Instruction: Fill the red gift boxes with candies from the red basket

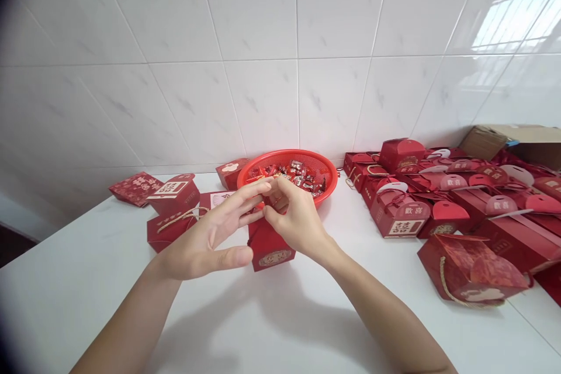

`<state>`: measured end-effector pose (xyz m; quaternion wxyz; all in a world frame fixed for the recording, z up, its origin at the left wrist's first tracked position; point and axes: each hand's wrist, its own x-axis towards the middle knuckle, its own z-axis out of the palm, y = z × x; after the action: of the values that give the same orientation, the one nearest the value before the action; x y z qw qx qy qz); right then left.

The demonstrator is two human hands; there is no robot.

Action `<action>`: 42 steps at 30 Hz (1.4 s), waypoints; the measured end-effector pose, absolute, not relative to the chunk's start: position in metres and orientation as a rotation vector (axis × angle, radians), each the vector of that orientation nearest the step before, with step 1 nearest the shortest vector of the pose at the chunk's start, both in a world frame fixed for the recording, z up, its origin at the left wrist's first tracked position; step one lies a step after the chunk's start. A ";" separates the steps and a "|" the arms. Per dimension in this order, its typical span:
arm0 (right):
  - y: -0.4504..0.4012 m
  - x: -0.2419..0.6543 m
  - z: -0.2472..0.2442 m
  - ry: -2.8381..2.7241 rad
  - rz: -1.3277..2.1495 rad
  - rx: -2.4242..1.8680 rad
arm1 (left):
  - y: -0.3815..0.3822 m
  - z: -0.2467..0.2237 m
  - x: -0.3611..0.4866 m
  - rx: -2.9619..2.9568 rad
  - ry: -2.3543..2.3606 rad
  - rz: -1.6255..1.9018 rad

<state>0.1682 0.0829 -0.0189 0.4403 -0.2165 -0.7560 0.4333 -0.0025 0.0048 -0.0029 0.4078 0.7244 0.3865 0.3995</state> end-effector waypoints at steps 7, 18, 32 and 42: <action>0.088 0.186 -0.002 -1.733 0.917 -0.583 | 0.002 0.002 -0.003 1.916 0.960 1.073; 0.082 0.280 -0.006 -1.514 0.864 -0.833 | 0.007 0.000 -0.008 2.019 1.093 1.035; 0.084 0.402 -0.074 -1.259 0.188 -1.365 | 0.010 -0.001 -0.007 2.164 1.224 0.951; 0.030 0.407 -0.130 -0.982 -0.125 -1.645 | 0.011 -0.001 -0.009 2.279 1.359 0.828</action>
<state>0.4069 0.0300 -0.1302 0.5737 -0.7018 -0.4190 -0.0532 -0.0093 0.0114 -0.0009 0.1802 0.8064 0.4809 0.2932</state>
